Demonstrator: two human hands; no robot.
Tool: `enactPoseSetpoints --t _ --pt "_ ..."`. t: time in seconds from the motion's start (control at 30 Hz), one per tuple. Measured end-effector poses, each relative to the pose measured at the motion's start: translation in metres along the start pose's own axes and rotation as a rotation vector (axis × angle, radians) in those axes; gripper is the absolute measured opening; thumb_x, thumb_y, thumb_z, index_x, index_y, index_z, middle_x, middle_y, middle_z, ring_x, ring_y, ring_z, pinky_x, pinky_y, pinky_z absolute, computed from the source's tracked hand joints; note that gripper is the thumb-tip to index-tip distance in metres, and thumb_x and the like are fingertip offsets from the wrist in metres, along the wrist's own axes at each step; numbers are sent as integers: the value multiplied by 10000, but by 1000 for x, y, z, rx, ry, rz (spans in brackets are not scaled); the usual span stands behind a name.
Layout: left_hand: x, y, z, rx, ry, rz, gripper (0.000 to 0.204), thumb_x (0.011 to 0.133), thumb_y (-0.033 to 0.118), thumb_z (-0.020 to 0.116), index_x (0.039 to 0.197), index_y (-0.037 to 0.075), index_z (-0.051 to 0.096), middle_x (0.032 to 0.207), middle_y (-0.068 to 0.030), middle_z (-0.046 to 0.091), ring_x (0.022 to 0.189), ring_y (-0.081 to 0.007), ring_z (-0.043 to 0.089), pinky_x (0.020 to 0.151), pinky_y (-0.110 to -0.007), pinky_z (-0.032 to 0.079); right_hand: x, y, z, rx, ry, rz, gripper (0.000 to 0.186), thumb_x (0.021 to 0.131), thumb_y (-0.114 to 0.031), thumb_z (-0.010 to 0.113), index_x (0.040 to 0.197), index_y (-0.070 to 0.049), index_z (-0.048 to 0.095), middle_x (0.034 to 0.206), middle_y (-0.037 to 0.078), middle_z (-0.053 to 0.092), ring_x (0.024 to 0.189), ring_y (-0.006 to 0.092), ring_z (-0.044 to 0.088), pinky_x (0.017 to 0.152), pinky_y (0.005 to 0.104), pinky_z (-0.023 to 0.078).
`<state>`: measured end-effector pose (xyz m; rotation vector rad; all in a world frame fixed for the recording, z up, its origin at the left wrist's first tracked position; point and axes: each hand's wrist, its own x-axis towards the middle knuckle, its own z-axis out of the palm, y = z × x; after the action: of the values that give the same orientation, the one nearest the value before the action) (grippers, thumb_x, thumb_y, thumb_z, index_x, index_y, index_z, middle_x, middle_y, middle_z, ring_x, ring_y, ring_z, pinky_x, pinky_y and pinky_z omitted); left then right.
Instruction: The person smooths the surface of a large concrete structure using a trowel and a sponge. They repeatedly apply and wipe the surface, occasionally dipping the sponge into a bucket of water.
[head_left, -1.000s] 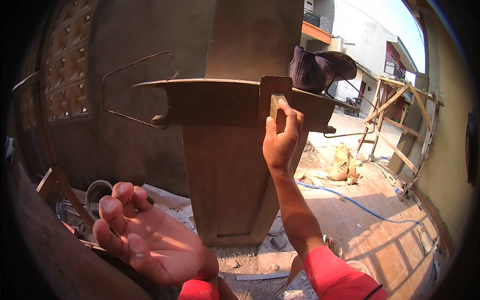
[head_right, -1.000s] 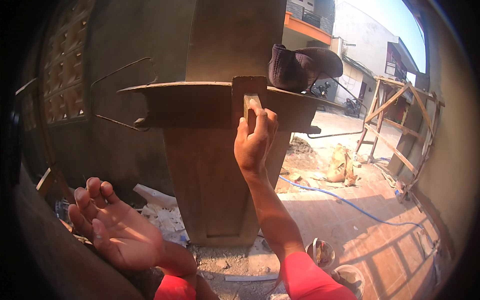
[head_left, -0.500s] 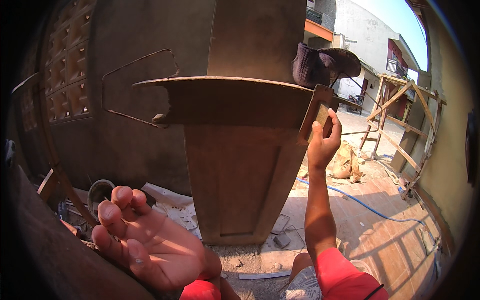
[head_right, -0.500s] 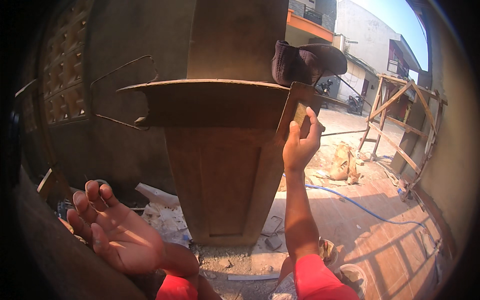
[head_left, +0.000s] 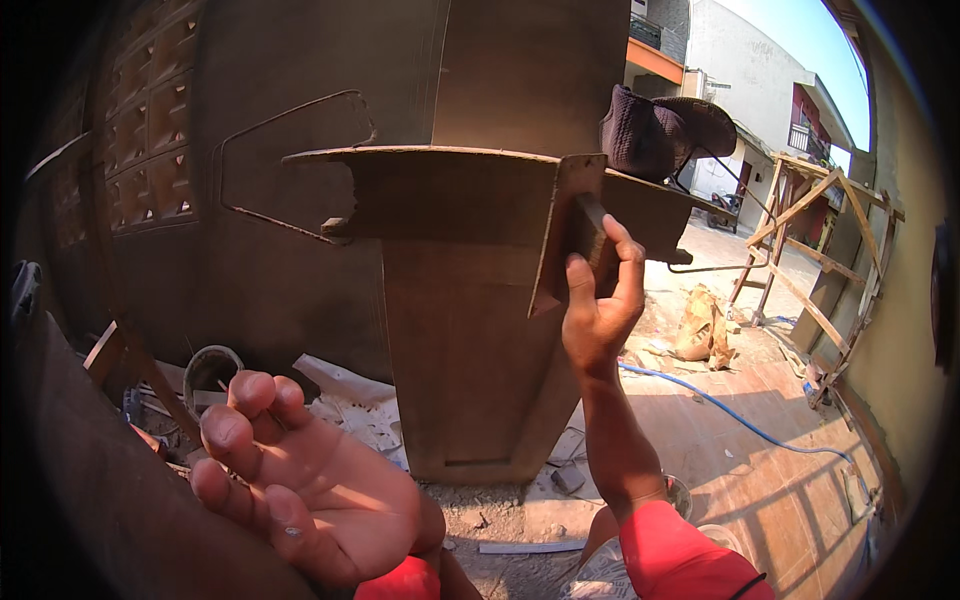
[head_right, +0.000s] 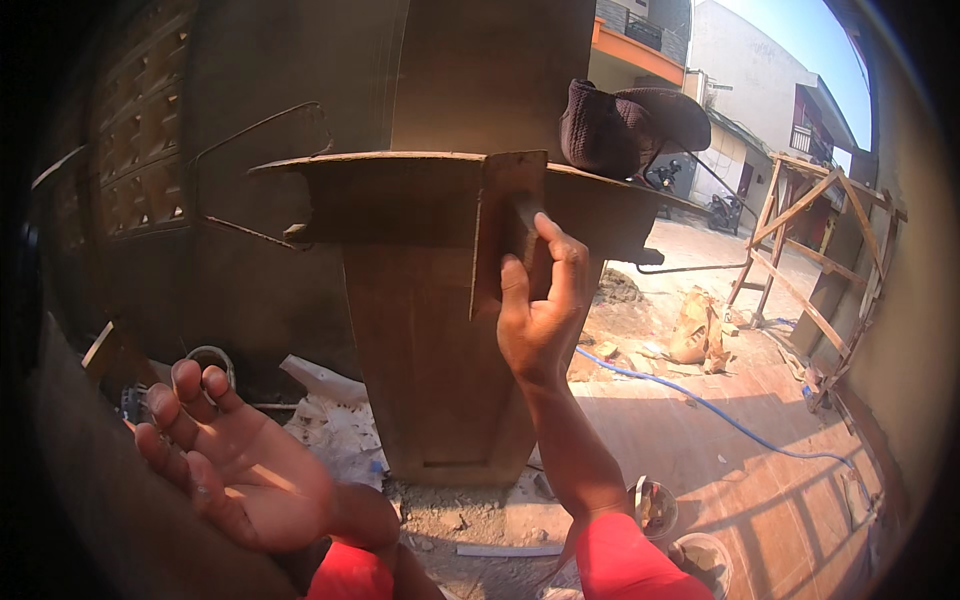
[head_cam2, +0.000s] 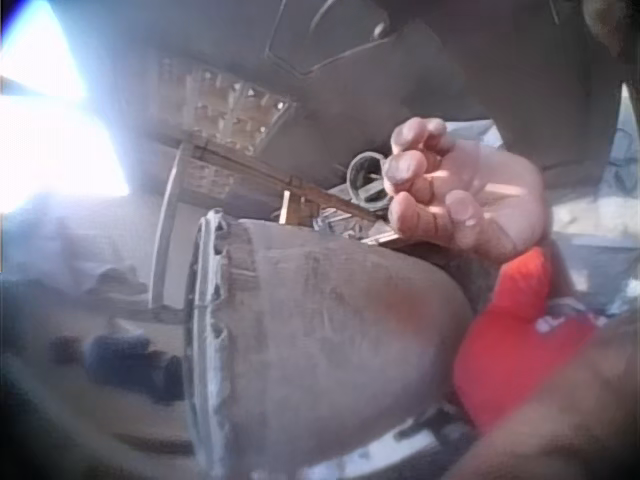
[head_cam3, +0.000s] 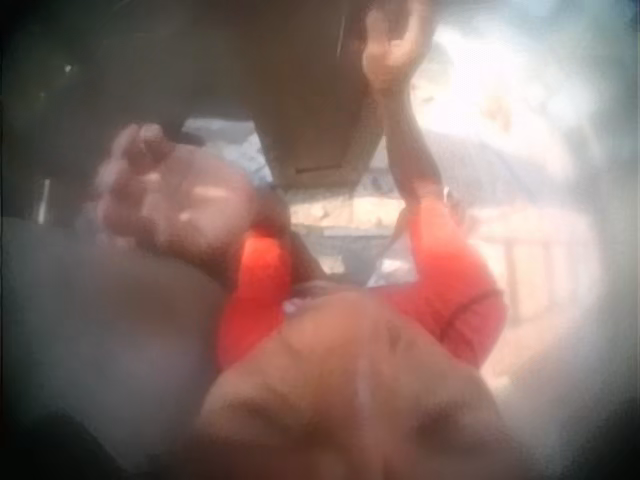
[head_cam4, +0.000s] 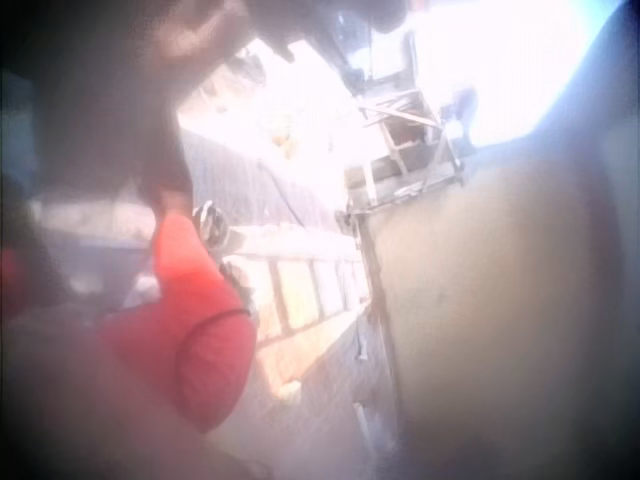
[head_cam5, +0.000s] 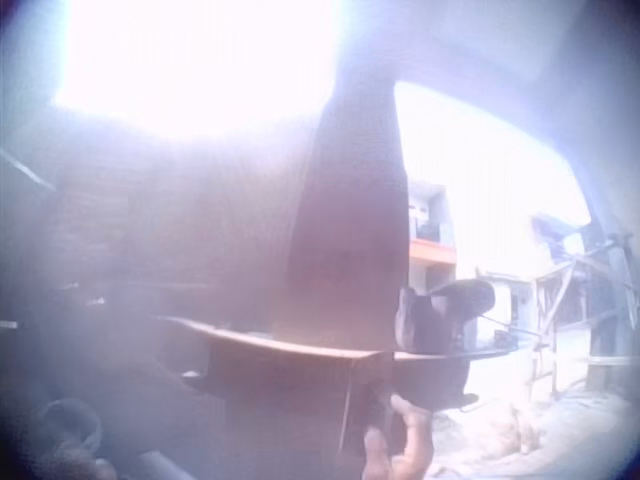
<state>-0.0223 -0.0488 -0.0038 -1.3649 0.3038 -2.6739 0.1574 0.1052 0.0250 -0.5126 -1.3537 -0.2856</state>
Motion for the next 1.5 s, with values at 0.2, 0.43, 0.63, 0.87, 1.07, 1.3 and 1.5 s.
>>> enactPoseSetpoints --t 0.2,0.43,0.63,0.87,1.07,1.3,1.5 --pt "0 -9 -4 0 -1 -23 428 899 139 453 1316 130 549 1257 -87 546 1178 -304 437 936 -395 365 32 80 -60 -38 278 143 377 855 -52 583 1221 30 543 1230 135 556 1194 243 502 1051 350 361" --pt "1 -2 -3 66 28 -57 437 886 173 491 1318 174 557 1247 -60 537 1178 -296 432 970 -380 368 6 16 32 -174 54 5 397 812 12 618 1200 -7 536 1143 132 549 1131 299 522 1011 397 388" --pt "10 14 -17 63 49 -21 410 903 173 493 1308 144 556 1249 -79 505 1190 -283 420 974 -389 370 -18 -64 143 17 -126 -20 381 794 1 620 1162 -27 524 1112 145 527 1073 326 503 953 427 413" --pt "10 9 -20 -71 51 15 397 919 127 438 1295 43 534 1258 -135 471 1210 -319 404 984 -420 361 -24 -99 139 450 -444 -20 494 839 -19 619 1316 -34 493 1168 164 546 1105 286 527 963 402 416" --pt "12 7 -25 -89 50 0 397 923 124 413 1289 39 539 1253 -147 490 1225 -330 425 1002 -426 362 18 -29 -13 969 -134 505 375 929 -46 528 1296 24 493 1289 113 501 1057 159 588 872 278 503" --pt "-6 -13 -6 -9 -43 -28 417 912 133 421 1308 89 543 1250 -123 526 1193 -316 438 953 -417 368 45 76 -123 -476 -167 39 371 853 -119 631 1201 -17 553 1090 129 624 1002 265 626 842 342 511" --pt "-20 -21 17 11 -98 -44 441 913 145 425 1343 105 513 1288 -112 513 1199 -303 430 968 -407 370 51 71 -101 -597 -261 -70 418 793 -104 663 1194 -33 569 1138 158 602 1031 361 598 862 388 500"
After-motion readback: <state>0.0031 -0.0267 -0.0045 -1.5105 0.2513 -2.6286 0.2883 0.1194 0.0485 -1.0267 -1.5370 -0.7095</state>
